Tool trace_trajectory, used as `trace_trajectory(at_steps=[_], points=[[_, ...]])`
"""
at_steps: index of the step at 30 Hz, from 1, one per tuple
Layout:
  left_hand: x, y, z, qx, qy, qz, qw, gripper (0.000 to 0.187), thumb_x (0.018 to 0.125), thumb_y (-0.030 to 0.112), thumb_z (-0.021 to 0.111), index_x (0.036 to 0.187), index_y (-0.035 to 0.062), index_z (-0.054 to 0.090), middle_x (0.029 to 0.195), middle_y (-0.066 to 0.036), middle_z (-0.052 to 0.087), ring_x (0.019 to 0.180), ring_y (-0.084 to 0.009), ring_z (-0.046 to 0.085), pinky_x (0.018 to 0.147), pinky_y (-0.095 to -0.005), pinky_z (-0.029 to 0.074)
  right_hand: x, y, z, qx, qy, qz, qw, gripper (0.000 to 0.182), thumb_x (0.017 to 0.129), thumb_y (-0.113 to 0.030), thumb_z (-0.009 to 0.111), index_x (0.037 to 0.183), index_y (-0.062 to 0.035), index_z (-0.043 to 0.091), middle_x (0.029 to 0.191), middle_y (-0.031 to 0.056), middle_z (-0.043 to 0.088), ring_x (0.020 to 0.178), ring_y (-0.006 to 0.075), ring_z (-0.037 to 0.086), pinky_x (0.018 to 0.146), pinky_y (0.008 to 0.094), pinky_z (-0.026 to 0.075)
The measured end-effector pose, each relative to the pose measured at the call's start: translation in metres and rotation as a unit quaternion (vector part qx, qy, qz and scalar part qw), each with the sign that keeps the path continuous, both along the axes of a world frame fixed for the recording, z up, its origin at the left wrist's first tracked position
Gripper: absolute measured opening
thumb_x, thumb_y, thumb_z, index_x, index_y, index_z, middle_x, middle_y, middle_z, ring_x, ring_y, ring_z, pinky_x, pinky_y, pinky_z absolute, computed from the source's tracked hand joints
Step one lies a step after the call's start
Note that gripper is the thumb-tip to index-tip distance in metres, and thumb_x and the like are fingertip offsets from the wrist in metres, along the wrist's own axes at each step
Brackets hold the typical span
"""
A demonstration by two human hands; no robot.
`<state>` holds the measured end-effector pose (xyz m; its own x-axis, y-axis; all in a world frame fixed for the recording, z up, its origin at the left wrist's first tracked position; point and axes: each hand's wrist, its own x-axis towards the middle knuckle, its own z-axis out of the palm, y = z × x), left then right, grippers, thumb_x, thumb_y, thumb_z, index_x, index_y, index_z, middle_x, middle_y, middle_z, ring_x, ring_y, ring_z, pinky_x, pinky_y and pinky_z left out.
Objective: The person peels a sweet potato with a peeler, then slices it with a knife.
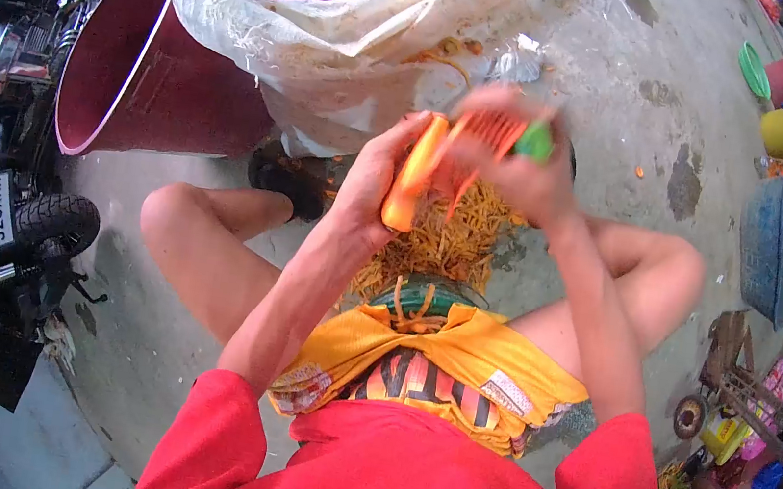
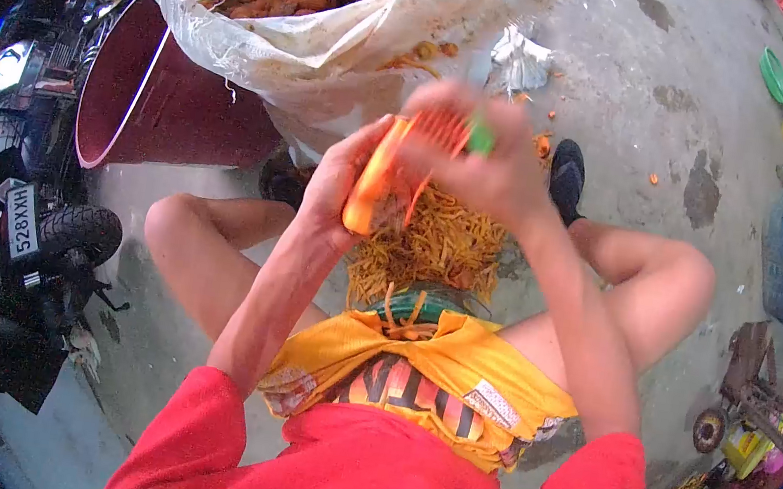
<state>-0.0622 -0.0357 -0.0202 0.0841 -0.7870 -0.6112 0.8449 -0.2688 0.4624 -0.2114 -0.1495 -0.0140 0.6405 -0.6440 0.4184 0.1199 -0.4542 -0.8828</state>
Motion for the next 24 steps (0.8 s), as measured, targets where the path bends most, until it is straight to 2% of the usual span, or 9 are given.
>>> trace_trajectory(at_steps=[3, 6, 9, 13, 14, 16, 20, 22, 24], points=[[0.004, 0.002, -0.005, -0.024, 0.030, 0.024, 0.999, 0.028, 0.108, 0.034, 0.054, 0.122, 0.0106, 0.061, 0.098, -0.004, 0.067, 0.085, -0.0194, 0.070, 0.071, -0.0349, 0.062, 0.009, -0.002, 0.003, -0.132, -0.015, 0.073, 0.988, 0.012, 0.093, -0.009, 0.078, 0.100, -0.0054, 0.069, 0.088, 0.0006, 0.075, 0.076, 0.0078, 0.067, 0.066, 0.0243, 0.052], [0.013, 0.007, -0.024, -0.110, 0.061, -0.042, 0.991, 0.025, 0.108, 0.030, 0.057, 0.123, 0.0109, 0.060, 0.104, -0.006, 0.067, 0.084, -0.0187, 0.069, 0.071, -0.0349, 0.062, 0.002, -0.054, -0.015, -0.027, 0.030, -0.154, 0.987, 0.012, 0.092, -0.010, 0.080, 0.100, -0.0078, 0.070, 0.088, 0.0006, 0.076, 0.079, 0.0080, 0.068, 0.070, 0.0238, 0.054], [0.012, 0.006, -0.027, -0.111, 0.006, -0.031, 0.993, 0.025, 0.109, 0.031, 0.055, 0.124, 0.0116, 0.059, 0.104, -0.005, 0.065, 0.080, -0.0159, 0.067, 0.069, -0.0313, 0.059, 0.001, -0.021, -0.010, 0.071, -0.046, -0.079, 0.993, 0.016, 0.090, -0.011, 0.081, 0.100, -0.0077, 0.070, 0.087, -0.0007, 0.074, 0.081, 0.0064, 0.067, 0.071, 0.0245, 0.054], [0.000, 0.001, 0.005, -0.016, -0.029, 0.028, 0.999, 0.024, 0.110, 0.031, 0.053, 0.122, 0.0118, 0.059, 0.096, -0.002, 0.062, 0.074, -0.0119, 0.062, 0.065, -0.0274, 0.054, 0.010, -0.008, -0.007, -0.173, -0.013, 0.022, 0.985, 0.026, 0.088, -0.017, 0.084, 0.105, -0.0069, 0.069, 0.093, 0.0001, 0.073, 0.085, 0.0069, 0.067, 0.071, 0.0271, 0.055], [0.003, 0.003, 0.000, -0.021, -0.081, 0.010, 0.996, 0.025, 0.110, 0.033, 0.052, 0.120, 0.0112, 0.059, 0.094, -0.002, 0.062, 0.073, -0.0117, 0.062, 0.066, -0.0272, 0.054, 0.011, -0.014, -0.018, -0.015, -0.046, -0.008, 0.999, 0.022, 0.090, -0.016, 0.082, 0.104, -0.0060, 0.070, 0.093, 0.0012, 0.075, 0.083, 0.0074, 0.068, 0.071, 0.0273, 0.055], [0.023, 0.008, -0.035, -0.115, -0.012, -0.070, 0.991, 0.031, 0.109, 0.038, 0.052, 0.116, 0.0083, 0.060, 0.093, -0.002, 0.065, 0.074, -0.0135, 0.064, 0.070, -0.0289, 0.057, 0.003, -0.061, -0.034, -0.055, -0.012, -0.137, 0.989, 0.017, 0.091, -0.014, 0.081, 0.101, -0.0037, 0.070, 0.089, 0.0014, 0.075, 0.077, 0.0082, 0.067, 0.071, 0.0275, 0.055], [0.020, 0.003, -0.018, -0.094, 0.033, -0.036, 0.994, 0.036, 0.107, 0.038, 0.054, 0.116, 0.0049, 0.062, 0.095, -0.007, 0.070, 0.074, -0.0150, 0.068, 0.066, -0.0314, 0.059, 0.008, -0.023, -0.034, 0.105, -0.051, 0.023, 0.993, 0.046, 0.085, -0.024, 0.089, 0.124, -0.0145, 0.066, 0.105, 0.0037, 0.071, 0.093, 0.0158, 0.068, 0.081, 0.0299, 0.058], [0.018, -0.001, -0.015, -0.111, -0.007, -0.036, 0.993, 0.036, 0.108, 0.035, 0.052, 0.123, 0.0050, 0.063, 0.105, -0.009, 0.073, 0.086, -0.0175, 0.072, 0.073, -0.0343, 0.062, 0.016, -0.003, -0.022, -0.215, -0.012, 0.010, 0.976, 0.034, 0.086, -0.018, 0.087, 0.113, -0.0085, 0.069, 0.102, 0.0022, 0.070, 0.089, 0.0130, 0.068, 0.078, 0.0296, 0.057], [0.015, 0.006, -0.021, -0.056, -0.020, -0.034, 0.998, 0.041, 0.105, 0.041, 0.060, 0.126, 0.0051, 0.060, 0.101, -0.008, 0.071, 0.078, -0.0154, 0.071, 0.063, -0.0273, 0.059, 0.012, -0.021, -0.040, -0.042, 0.014, -0.101, 0.994, 0.024, 0.091, -0.013, 0.082, 0.108, -0.0068, 0.067, 0.102, 0.0024, 0.071, 0.091, 0.0120, 0.068, 0.075, 0.0285, 0.057]])
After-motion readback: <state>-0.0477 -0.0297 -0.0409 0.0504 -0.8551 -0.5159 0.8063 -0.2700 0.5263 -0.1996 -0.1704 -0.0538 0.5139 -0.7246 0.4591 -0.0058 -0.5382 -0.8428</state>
